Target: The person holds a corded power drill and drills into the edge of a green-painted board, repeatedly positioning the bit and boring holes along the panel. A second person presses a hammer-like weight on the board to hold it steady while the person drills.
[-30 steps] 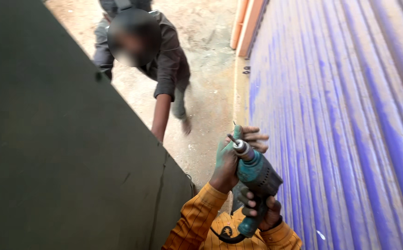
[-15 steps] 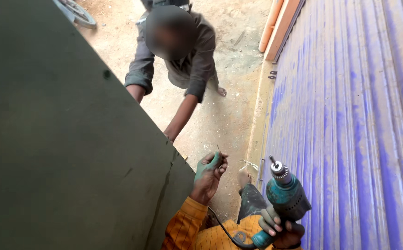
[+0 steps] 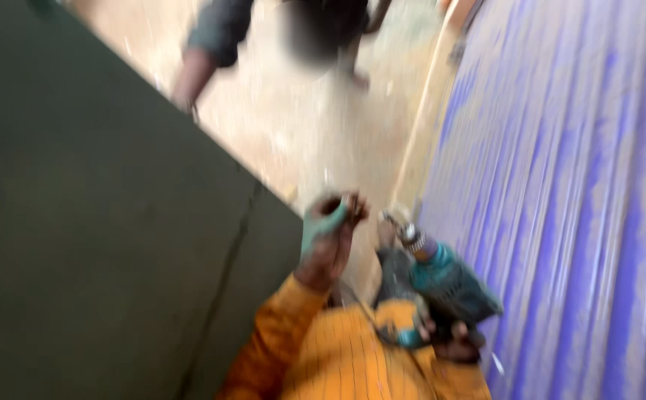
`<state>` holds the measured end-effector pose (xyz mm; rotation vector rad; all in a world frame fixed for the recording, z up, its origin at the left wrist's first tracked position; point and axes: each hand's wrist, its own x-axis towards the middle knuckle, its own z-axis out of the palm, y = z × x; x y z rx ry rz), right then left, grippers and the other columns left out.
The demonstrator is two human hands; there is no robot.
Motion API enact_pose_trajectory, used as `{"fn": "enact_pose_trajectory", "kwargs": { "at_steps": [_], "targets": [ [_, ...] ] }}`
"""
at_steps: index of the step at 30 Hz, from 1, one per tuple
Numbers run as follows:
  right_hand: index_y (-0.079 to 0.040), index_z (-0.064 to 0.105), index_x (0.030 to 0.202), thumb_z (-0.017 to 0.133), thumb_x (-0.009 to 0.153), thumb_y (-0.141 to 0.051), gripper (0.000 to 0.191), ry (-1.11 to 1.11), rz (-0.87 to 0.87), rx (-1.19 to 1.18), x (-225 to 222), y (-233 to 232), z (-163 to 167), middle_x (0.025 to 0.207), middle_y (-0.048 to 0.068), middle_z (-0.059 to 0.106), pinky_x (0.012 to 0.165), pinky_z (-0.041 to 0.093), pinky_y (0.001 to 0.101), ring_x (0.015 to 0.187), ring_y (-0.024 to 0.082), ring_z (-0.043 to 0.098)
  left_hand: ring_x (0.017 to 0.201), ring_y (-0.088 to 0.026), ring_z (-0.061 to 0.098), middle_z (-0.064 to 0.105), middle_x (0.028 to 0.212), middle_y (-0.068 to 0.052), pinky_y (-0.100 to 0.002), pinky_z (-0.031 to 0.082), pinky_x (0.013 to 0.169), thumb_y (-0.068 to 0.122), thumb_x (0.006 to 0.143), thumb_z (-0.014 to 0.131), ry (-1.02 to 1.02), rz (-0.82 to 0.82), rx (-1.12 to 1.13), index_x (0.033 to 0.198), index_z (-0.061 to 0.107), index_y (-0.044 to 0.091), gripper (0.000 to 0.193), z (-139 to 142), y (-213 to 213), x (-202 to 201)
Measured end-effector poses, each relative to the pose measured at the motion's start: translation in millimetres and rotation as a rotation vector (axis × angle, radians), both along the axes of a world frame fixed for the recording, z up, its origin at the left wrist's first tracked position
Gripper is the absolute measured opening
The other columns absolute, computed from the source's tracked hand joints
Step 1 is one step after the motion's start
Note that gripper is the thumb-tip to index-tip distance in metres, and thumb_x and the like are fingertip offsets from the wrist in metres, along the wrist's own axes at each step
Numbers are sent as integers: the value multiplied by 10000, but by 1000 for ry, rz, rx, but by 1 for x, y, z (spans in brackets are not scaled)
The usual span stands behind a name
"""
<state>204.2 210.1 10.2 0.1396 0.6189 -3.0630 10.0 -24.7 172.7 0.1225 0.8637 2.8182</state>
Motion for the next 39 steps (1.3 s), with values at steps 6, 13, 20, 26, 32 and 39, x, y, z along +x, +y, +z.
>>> {"fn": "enact_pose_trajectory", "kwargs": {
  "at_steps": [6,13,20,26,32,39],
  "targets": [
    [128,497,1464,803,931,-196,695,111,76,189,20,18,22,1173,310,660,773,574,472,918,312,662,1076,-242,727,740,1168,-157,-363,612,943,74,1026,670,-132,58,-4,1266,669,-31,262,10,3,26],
    [120,506,1441,772,942,-167,634,72,104,300,17,8,59,1224,366,649,787,585,455,942,317,677,1060,-234,743,747,1162,-169,-331,618,927,68,1032,690,-152,110,-94,1265,669,-62,267,3,-15,39],
    [85,535,1443,785,939,-125,600,112,124,460,13,-9,68,1123,258,686,920,585,475,917,288,682,1013,-230,749,753,1130,-182,-333,624,912,110,1030,676,-218,20,-216,1256,671,-54,280,-12,-44,40],
    [38,531,1440,773,898,19,595,107,241,681,7,-12,56,1025,159,709,807,574,376,917,238,683,1021,-222,742,749,1156,-184,-325,631,885,141,1078,635,-236,101,-174,1235,681,-42,245,-17,-68,41],
    [15,526,1457,754,901,63,602,107,271,684,-4,-14,55,1096,154,712,832,593,388,968,237,691,1070,-199,732,733,1179,-143,-315,638,892,165,1085,590,-361,9,-43,1200,665,-6,219,-19,-75,37],
    [-9,441,1577,781,866,86,794,-13,351,640,-12,-20,59,1108,131,700,810,564,351,924,191,673,1122,-203,716,729,1184,-121,-319,620,958,173,1116,592,-314,142,-3,1247,648,8,218,-29,-71,43]
  ]
}}
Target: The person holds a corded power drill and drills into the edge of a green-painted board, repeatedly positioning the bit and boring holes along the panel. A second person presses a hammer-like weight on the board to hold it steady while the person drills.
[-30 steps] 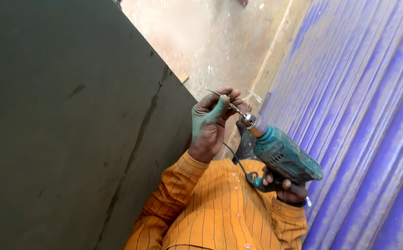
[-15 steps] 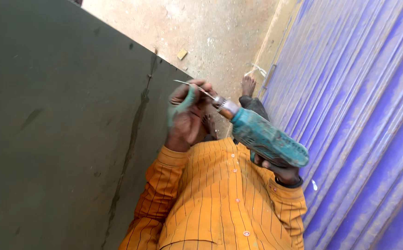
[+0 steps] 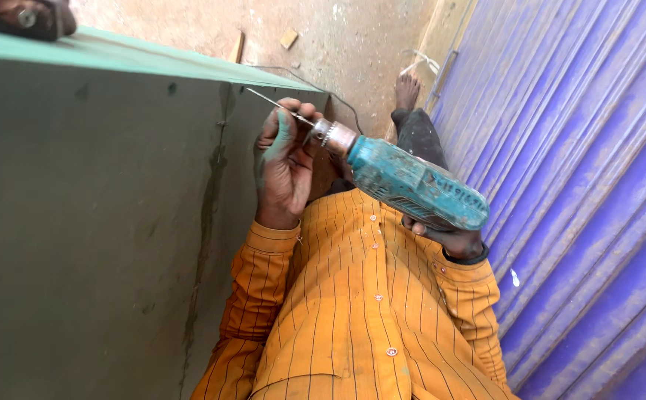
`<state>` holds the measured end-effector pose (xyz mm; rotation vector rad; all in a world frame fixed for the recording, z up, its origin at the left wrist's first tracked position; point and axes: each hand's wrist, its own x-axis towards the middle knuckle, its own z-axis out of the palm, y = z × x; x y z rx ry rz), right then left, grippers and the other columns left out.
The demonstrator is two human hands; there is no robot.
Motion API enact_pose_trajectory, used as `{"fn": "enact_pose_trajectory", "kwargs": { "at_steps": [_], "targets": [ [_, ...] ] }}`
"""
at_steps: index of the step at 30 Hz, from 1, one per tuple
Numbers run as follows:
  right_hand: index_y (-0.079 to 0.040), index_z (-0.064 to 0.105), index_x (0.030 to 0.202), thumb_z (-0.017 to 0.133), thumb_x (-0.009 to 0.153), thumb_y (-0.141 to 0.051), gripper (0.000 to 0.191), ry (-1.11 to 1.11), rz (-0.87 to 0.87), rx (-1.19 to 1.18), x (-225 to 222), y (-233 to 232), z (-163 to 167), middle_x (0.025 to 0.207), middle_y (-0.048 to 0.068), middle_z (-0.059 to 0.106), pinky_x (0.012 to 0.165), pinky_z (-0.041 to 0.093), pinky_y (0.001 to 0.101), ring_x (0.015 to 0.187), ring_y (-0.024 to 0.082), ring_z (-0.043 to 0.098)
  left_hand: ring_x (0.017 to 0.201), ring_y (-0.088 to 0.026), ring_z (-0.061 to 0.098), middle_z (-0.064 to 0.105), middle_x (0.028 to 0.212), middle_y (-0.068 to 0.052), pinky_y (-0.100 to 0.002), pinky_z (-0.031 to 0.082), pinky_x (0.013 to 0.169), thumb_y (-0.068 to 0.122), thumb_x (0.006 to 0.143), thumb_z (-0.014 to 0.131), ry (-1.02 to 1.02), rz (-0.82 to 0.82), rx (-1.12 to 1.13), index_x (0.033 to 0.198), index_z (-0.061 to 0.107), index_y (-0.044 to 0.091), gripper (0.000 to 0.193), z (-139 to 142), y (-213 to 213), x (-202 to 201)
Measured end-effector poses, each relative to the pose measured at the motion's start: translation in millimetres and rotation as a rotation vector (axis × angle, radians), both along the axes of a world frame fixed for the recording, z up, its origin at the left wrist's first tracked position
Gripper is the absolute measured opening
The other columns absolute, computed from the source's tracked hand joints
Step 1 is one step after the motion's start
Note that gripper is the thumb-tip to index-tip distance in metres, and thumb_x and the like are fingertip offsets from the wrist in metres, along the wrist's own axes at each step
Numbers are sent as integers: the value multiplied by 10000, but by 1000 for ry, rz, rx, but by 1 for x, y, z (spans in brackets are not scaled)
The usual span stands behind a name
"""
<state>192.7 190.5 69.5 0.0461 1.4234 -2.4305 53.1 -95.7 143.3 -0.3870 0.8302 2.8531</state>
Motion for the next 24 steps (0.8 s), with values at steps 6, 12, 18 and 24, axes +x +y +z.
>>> {"fn": "enact_pose_trajectory", "kwargs": {
  "at_steps": [6,12,18,24],
  "targets": [
    [46,557,1413,779,862,112,598,20,27,132,-5,3,-5,1114,160,724,809,605,390,958,229,715,1115,-204,704,716,1167,-105,-323,608,970,168,1106,598,-50,49,-24,1252,638,21,211,-8,-9,3],
    [7,346,1586,860,841,-31,906,-86,178,-133,-43,10,40,1347,140,640,924,614,382,1072,210,697,1108,-195,684,677,1106,-75,-356,588,1010,224,1103,595,-38,82,-35,1184,614,50,193,10,-3,0],
    [53,307,1643,957,730,-126,1135,-70,277,-180,-76,-6,65,1486,184,593,912,567,310,1131,207,673,794,-122,611,575,804,-8,-333,562,868,401,1040,569,12,91,124,910,538,100,329,26,39,-12],
    [73,385,1557,919,753,-189,1000,259,286,64,-92,-8,61,1592,214,487,1260,379,399,1481,277,498,450,-65,337,347,544,43,-252,434,553,503,1116,461,105,143,320,774,470,115,517,16,48,-18]
  ]
}}
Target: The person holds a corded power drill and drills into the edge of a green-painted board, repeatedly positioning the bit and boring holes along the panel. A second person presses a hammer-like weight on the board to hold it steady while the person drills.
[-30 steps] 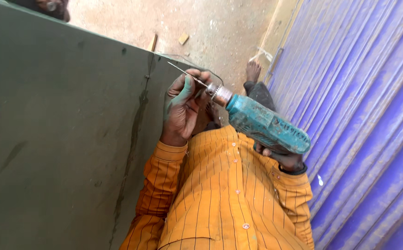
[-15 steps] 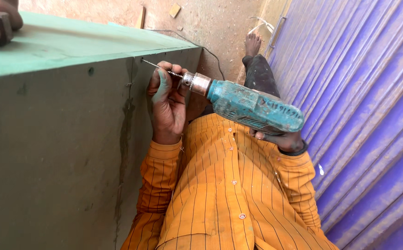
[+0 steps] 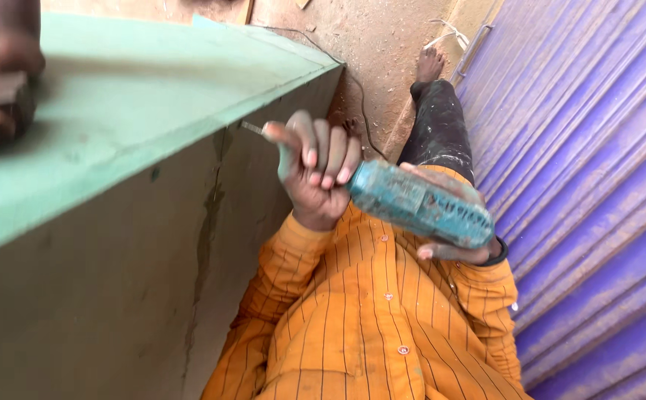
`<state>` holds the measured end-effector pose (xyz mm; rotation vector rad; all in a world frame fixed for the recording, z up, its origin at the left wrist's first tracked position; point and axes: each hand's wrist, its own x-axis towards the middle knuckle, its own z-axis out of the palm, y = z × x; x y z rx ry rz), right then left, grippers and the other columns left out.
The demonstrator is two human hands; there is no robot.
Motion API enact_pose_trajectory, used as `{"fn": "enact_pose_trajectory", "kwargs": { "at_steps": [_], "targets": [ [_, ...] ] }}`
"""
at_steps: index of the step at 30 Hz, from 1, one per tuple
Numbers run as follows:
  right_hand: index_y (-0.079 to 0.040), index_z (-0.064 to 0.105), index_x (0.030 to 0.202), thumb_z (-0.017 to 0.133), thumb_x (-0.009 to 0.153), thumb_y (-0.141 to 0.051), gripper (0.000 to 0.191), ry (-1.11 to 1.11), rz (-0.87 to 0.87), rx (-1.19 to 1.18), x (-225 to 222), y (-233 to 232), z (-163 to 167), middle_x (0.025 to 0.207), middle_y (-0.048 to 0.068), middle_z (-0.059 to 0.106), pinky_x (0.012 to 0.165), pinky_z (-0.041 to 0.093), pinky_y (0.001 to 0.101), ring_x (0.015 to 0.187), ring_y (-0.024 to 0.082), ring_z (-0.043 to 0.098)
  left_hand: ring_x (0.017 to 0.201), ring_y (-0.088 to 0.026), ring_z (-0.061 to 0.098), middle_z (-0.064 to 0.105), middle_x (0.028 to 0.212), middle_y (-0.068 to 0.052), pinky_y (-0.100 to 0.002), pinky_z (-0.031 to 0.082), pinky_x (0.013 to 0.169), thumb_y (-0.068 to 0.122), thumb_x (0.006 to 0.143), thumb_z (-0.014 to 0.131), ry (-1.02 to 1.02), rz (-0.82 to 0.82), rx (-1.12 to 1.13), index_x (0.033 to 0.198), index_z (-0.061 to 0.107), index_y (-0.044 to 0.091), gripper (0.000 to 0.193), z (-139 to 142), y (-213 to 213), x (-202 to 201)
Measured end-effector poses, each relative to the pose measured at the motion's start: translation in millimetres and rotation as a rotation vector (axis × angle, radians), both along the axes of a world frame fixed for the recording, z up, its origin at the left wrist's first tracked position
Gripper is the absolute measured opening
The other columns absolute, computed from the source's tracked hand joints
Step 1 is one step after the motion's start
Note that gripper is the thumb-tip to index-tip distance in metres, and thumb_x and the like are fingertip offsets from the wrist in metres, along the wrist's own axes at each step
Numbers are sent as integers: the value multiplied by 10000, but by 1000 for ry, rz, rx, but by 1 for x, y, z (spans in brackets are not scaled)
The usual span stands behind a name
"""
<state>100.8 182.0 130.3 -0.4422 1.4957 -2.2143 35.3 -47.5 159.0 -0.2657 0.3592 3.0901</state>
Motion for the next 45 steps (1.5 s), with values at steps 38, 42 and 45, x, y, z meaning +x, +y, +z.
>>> {"fn": "enact_pose_trajectory", "kwargs": {
  "at_steps": [38,42,45],
  "targets": [
    [73,384,1569,926,774,-289,1029,-257,123,-106,-41,11,21,1561,206,537,1148,457,392,1371,257,573,610,-146,438,398,617,-1,-321,452,728,496,1145,308,-194,97,-126,740,382,128,552,33,1,-13],
    [70,383,1584,926,778,-277,1032,-259,93,-112,-35,15,35,1575,206,538,1238,423,425,1461,281,539,673,-150,483,450,731,-7,-324,462,753,473,1151,349,-110,60,-122,872,440,114,464,28,2,-14],
    [67,350,1577,922,786,-245,1025,-275,125,-64,-31,16,37,1590,195,488,1241,375,422,1471,275,488,743,-154,522,494,821,-12,-348,478,805,431,1141,393,-114,95,-207,963,483,112,376,20,-11,-6]
  ]
}}
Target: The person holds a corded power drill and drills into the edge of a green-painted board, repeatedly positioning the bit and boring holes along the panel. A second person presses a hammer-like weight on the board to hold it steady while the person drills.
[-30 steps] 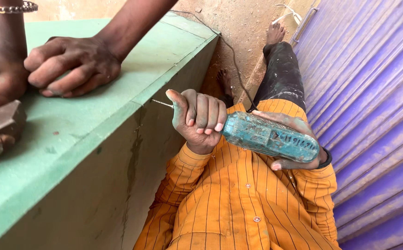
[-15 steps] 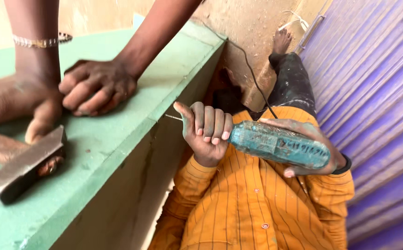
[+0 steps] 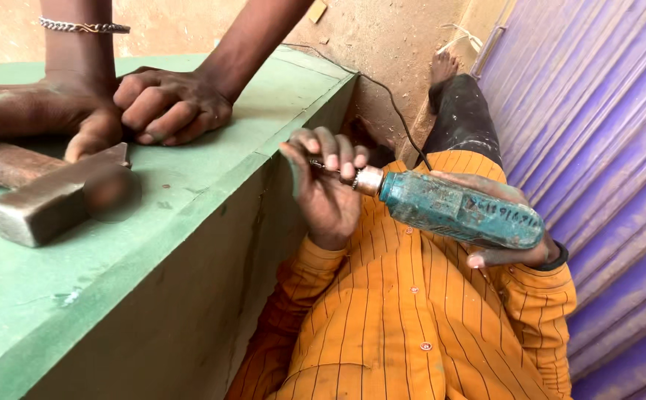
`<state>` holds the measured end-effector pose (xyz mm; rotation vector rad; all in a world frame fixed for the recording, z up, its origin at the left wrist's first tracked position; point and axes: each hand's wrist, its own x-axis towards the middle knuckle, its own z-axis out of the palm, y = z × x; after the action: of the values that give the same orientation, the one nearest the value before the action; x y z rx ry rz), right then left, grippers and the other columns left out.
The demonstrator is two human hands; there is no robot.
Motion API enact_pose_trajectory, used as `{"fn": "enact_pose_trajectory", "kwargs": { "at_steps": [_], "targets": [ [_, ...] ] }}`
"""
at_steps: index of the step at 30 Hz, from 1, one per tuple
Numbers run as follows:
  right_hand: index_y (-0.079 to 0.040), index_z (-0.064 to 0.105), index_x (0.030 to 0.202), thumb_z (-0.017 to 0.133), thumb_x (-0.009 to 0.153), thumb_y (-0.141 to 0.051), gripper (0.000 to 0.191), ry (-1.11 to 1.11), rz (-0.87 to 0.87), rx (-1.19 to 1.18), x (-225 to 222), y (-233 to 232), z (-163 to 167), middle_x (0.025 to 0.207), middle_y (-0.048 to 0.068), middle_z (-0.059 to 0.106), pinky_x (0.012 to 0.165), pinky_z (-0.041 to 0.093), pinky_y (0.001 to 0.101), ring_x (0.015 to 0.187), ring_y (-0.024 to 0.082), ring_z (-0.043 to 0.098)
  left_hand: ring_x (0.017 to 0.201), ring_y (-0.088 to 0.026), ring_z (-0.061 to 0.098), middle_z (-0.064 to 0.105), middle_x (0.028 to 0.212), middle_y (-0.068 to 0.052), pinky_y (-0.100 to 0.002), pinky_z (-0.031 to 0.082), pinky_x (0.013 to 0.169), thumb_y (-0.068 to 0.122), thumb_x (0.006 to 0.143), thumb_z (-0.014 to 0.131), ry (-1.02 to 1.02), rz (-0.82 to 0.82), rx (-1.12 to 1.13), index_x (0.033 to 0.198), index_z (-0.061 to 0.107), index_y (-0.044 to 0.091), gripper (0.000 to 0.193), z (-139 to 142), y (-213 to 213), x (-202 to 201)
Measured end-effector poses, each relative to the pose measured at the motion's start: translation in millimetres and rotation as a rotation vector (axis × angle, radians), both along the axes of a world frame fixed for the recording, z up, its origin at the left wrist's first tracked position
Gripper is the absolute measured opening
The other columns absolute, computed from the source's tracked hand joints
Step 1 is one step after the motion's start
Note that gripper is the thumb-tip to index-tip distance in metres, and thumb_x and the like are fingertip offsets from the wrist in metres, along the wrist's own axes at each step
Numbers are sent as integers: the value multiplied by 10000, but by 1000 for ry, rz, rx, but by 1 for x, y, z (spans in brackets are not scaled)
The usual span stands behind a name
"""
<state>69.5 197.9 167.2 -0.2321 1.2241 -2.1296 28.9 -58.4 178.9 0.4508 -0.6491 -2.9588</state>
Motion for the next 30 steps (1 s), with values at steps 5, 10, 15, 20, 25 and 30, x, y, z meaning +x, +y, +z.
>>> {"fn": "enact_pose_trajectory", "kwargs": {
  "at_steps": [5,10,15,20,25,30],
  "targets": [
    [47,368,1587,909,761,-203,1019,99,-40,23,8,-6,-9,1605,182,506,1261,423,436,1472,276,526,897,-177,584,544,938,-29,-415,507,988,358,1142,444,-83,1,-129,1037,513,111,277,-7,-18,21],
    [63,314,1585,933,747,-164,1066,-82,53,-19,14,-10,-17,1573,210,482,1169,418,418,1414,283,516,954,-192,636,594,954,-38,-475,504,1067,324,1150,457,-88,-21,-52,1068,533,104,246,-16,-27,36],
    [68,338,1560,927,730,-213,1055,-5,16,54,18,-12,-22,1608,212,443,1177,409,437,1448,302,489,1012,-218,674,665,995,-53,-487,500,1110,333,1132,483,-69,-70,-10,1076,562,96,256,-31,-38,44],
    [62,354,1559,923,725,-227,1050,66,4,70,18,-10,-24,1600,205,466,1184,424,438,1446,298,509,1148,-264,687,717,1044,-77,-568,470,1165,350,1117,501,-30,-141,-46,1041,576,102,271,-32,-42,45],
    [68,352,1557,922,730,-201,1040,-9,29,52,13,-6,-18,1589,212,472,1180,411,437,1442,296,500,1155,-266,686,726,1065,-88,-593,452,1183,341,1116,518,-21,-183,-56,1081,587,92,260,-29,-43,42],
    [56,375,1566,903,720,-192,1028,48,30,119,9,-4,-9,1545,185,549,1182,431,410,1413,266,558,1141,-263,681,713,1038,-85,-593,441,1199,283,1103,559,-38,-187,-74,1078,588,94,193,-31,-43,45]
  ]
}}
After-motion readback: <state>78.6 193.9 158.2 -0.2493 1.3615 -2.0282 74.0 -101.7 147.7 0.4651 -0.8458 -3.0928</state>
